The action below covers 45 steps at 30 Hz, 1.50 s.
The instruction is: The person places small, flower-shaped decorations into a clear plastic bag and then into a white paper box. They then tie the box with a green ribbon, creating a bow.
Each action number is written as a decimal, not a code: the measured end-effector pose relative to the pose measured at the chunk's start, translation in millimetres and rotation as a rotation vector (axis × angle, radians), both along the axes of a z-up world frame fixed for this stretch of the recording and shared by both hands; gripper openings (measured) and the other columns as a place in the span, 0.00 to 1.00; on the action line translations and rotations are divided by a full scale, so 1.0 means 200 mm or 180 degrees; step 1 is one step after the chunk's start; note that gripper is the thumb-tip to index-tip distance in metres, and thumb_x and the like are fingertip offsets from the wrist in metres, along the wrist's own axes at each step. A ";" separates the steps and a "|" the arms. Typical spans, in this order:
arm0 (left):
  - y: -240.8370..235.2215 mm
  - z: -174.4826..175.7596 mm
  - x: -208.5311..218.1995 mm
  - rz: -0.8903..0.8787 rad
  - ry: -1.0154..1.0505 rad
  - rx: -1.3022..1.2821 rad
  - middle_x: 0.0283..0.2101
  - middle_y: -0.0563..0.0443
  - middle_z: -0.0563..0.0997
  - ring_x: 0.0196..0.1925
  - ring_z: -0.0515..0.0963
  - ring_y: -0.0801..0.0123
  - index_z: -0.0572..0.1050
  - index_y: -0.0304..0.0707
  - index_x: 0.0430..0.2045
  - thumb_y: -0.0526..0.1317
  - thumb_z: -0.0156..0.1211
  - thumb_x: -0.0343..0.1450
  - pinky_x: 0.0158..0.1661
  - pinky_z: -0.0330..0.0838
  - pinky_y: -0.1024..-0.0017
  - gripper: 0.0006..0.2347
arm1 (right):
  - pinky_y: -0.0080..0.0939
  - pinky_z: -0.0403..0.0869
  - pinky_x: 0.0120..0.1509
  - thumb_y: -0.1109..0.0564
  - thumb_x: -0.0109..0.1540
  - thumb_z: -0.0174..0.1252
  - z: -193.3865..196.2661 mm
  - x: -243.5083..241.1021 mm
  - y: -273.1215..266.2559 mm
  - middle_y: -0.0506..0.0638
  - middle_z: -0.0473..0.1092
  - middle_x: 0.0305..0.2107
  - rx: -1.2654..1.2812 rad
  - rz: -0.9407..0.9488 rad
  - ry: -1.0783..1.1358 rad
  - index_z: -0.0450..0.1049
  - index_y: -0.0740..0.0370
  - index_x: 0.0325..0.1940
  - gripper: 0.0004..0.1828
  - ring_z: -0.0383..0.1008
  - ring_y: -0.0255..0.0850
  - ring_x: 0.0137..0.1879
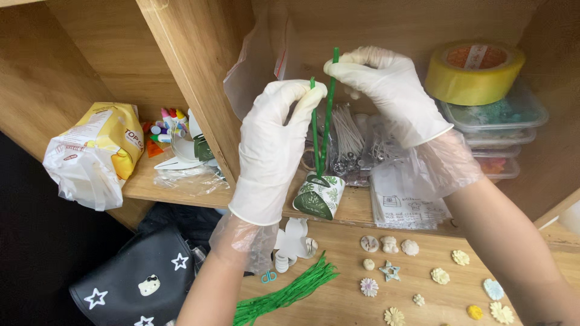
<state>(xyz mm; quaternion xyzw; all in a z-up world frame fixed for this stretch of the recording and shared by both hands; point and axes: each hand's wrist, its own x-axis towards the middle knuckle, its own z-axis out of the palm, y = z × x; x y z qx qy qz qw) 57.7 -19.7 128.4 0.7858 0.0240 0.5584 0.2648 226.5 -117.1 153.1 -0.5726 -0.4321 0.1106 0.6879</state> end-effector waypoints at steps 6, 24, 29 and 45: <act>0.06 0.11 -0.03 0.1493 0.0407 0.2155 0.41 0.51 0.81 0.39 0.80 0.57 0.77 0.41 0.40 0.42 0.62 0.78 0.37 0.75 0.61 0.05 | 0.25 0.66 0.31 0.52 0.59 0.70 -0.03 -0.01 -0.05 0.38 0.71 0.25 -0.0281 -0.0090 0.0333 0.81 0.58 0.40 0.10 0.67 0.24 0.29; 0.11 0.07 0.11 -0.1433 0.0979 -0.2081 0.25 0.48 0.85 0.19 0.79 0.76 0.77 0.33 0.50 0.43 0.60 0.76 0.23 0.71 0.81 0.13 | 0.28 0.67 0.38 0.53 0.62 0.69 -0.09 0.03 -0.12 0.41 0.71 0.28 0.0027 0.0271 0.0406 0.78 0.61 0.40 0.10 0.67 0.27 0.33; 0.11 -0.01 0.18 -0.1479 0.0457 -0.1971 0.22 0.51 0.82 0.17 0.75 0.79 0.72 0.37 0.52 0.40 0.64 0.73 0.20 0.67 0.82 0.15 | 0.29 0.69 0.41 0.54 0.64 0.69 -0.13 0.05 -0.12 0.42 0.72 0.32 0.0187 0.0380 0.0294 0.77 0.61 0.40 0.09 0.68 0.28 0.35; 0.12 -0.01 0.19 -0.1916 0.0602 -0.2059 0.22 0.43 0.81 0.12 0.71 0.75 0.68 0.31 0.38 0.34 0.68 0.70 0.14 0.62 0.79 0.12 | 0.35 0.77 0.56 0.55 0.62 0.64 -0.08 0.02 -0.13 0.50 0.77 0.48 0.0005 0.0553 0.0370 0.79 0.62 0.47 0.12 0.78 0.33 0.49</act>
